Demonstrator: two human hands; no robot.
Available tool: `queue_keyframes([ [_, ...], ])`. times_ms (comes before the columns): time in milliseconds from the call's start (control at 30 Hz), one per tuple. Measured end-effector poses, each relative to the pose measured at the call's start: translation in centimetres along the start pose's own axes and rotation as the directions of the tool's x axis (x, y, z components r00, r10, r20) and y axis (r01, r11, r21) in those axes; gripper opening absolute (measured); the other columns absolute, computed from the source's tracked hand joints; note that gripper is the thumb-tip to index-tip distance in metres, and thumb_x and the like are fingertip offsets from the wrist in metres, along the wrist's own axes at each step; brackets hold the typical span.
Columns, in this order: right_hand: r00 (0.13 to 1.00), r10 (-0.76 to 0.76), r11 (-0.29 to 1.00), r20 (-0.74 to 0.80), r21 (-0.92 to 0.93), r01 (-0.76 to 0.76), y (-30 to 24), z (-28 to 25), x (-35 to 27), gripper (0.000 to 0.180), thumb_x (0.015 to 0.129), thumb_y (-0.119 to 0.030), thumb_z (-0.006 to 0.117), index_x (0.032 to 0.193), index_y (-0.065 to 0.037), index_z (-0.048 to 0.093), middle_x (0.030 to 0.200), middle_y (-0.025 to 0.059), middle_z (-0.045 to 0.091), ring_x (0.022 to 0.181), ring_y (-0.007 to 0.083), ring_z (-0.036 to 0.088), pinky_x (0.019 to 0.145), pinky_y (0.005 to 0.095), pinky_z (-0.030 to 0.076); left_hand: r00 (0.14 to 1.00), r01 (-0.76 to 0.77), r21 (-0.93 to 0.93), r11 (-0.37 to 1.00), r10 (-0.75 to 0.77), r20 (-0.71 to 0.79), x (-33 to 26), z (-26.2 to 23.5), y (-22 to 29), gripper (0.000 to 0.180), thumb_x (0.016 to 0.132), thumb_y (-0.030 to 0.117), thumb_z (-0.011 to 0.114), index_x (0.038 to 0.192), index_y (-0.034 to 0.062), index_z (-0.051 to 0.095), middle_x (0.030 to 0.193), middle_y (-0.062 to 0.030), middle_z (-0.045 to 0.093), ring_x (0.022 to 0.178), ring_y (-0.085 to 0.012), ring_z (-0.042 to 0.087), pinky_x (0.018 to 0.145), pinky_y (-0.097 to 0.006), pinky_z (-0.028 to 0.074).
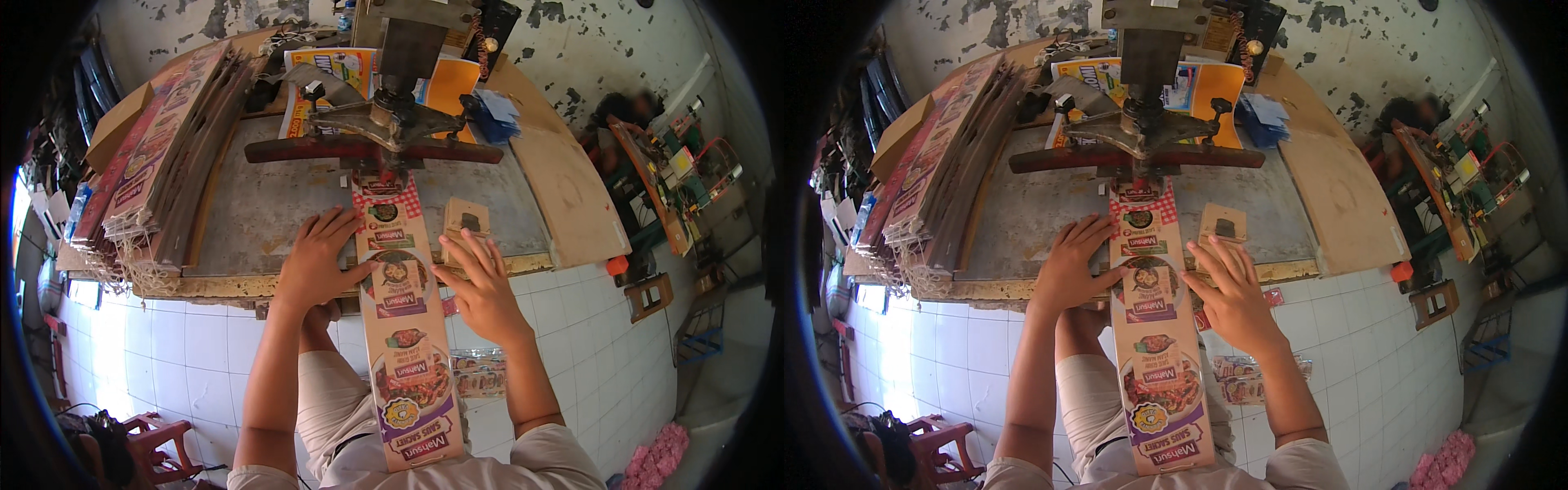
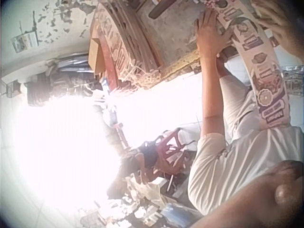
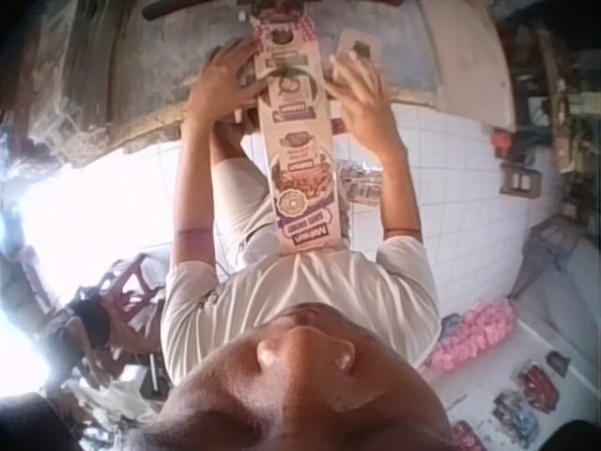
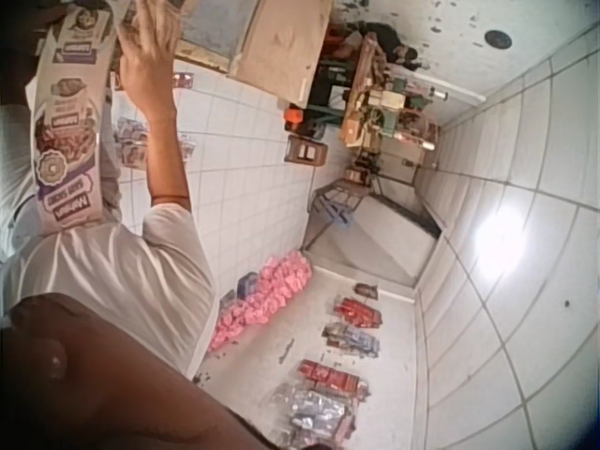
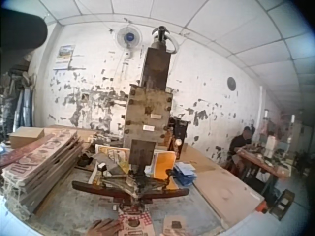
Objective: The person positions cardboard packaging strips onto a jig, aligns them with a stencil, and uses a manual press tool to apply labels or stamps to the packaging.
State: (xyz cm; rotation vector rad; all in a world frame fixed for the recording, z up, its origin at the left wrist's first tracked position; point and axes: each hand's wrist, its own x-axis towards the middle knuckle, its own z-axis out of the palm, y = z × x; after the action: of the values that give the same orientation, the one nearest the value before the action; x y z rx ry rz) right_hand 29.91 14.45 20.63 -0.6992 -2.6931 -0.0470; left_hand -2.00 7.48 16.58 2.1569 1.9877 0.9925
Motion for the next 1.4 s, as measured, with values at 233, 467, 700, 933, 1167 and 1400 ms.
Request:
queue_keyframes([
  [233,0.988,-0.005,0.978,-0.154,0.204,0.037,3.0,-0.7,-0.1,0.029,0.093,0.002,0.074,0.118,-0.009,0.082,0.155,0.0072,0.066,0.156,0.0335,0.052,0.125,0.0548,0.043,1.0,0.005,-0.009,1.0,-0.005,0.006,0.0,-0.5,0.1,0.076,0.09,0.046,0.087,0.15,0.0044,0.068,0.162,-0.0119,0.063,0.159,-0.0346,0.049,0.133,-0.057,0.035],
  [467,0.835,0.469,0.875,-0.288,0.281,-0.395,12.6,2.0,-0.7,0.039,0.098,0.001,0.072,0.137,-0.005,0.074,0.143,0.0147,0.072,0.139,0.0398,0.063,0.117,0.0477,0.049,1.0,0.016,-0.002,1.0,-0.016,0.019,0.1,-0.5,0.3,0.077,0.09,0.048,0.087,0.151,0.0048,0.068,0.162,-0.0125,0.064,0.16,-0.0354,0.048,0.133,-0.056,0.035],
  [700,0.875,0.46,0.865,-0.147,0.296,-0.405,15.3,1.9,-1.1,0.033,0.098,-0.003,0.078,0.132,-0.002,0.077,0.128,0.0149,0.075,0.121,0.0366,0.071,0.106,0.0453,0.056,1.0,0.009,0.009,1.0,-0.009,0.018,0.1,-0.3,0.2,0.077,0.09,0.048,0.088,0.15,0.0045,0.068,0.162,-0.0124,0.064,0.16,-0.0348,0.048,0.133,-0.056,0.035],
  [933,0.885,0.46,0.875,-0.074,0.209,-0.437,17.0,0.9,0.1,0.024,0.099,-0.011,0.082,0.12,-0.002,0.082,0.117,0.0129,0.074,0.11,0.0347,0.071,0.099,0.0433,0.057,1.0,0.019,0.0,1.0,-0.019,0.014,0.3,-0.2,0.2,0.077,0.089,0.046,0.089,0.151,0.0049,0.068,0.162,-0.0121,0.064,0.16,-0.0342,0.048,0.133,-0.056,0.035],
  [1167,0.939,0.331,0.91,-0.098,0.295,-0.29,16.0,1.0,-2.2,0.042,0.095,-0.023,0.089,0.13,-0.001,0.079,0.14,0.0122,0.072,0.131,0.0356,0.067,0.112,0.0462,0.054,0.998,0.041,0.001,0.999,-0.041,0.046,0.1,-0.5,0.4,0.079,0.089,0.045,0.089,0.153,0.0056,0.067,0.164,-0.0113,0.063,0.162,-0.0339,0.047,0.135,-0.056,0.033],
  [1400,0.915,0.403,0.863,-0.03,0.345,-0.369,16.3,0.6,-2.3,0.031,0.099,-0.02,0.085,0.125,-0.004,0.083,0.138,0.011,0.075,0.13,0.0329,0.069,0.113,0.0442,0.054,0.997,0.056,-0.007,0.998,-0.055,0.054,0.2,-0.6,0.4,0.079,0.089,0.046,0.089,0.154,0.0064,0.066,0.165,-0.0128,0.061,0.161,-0.0346,0.047,0.135,-0.055,0.032],
])
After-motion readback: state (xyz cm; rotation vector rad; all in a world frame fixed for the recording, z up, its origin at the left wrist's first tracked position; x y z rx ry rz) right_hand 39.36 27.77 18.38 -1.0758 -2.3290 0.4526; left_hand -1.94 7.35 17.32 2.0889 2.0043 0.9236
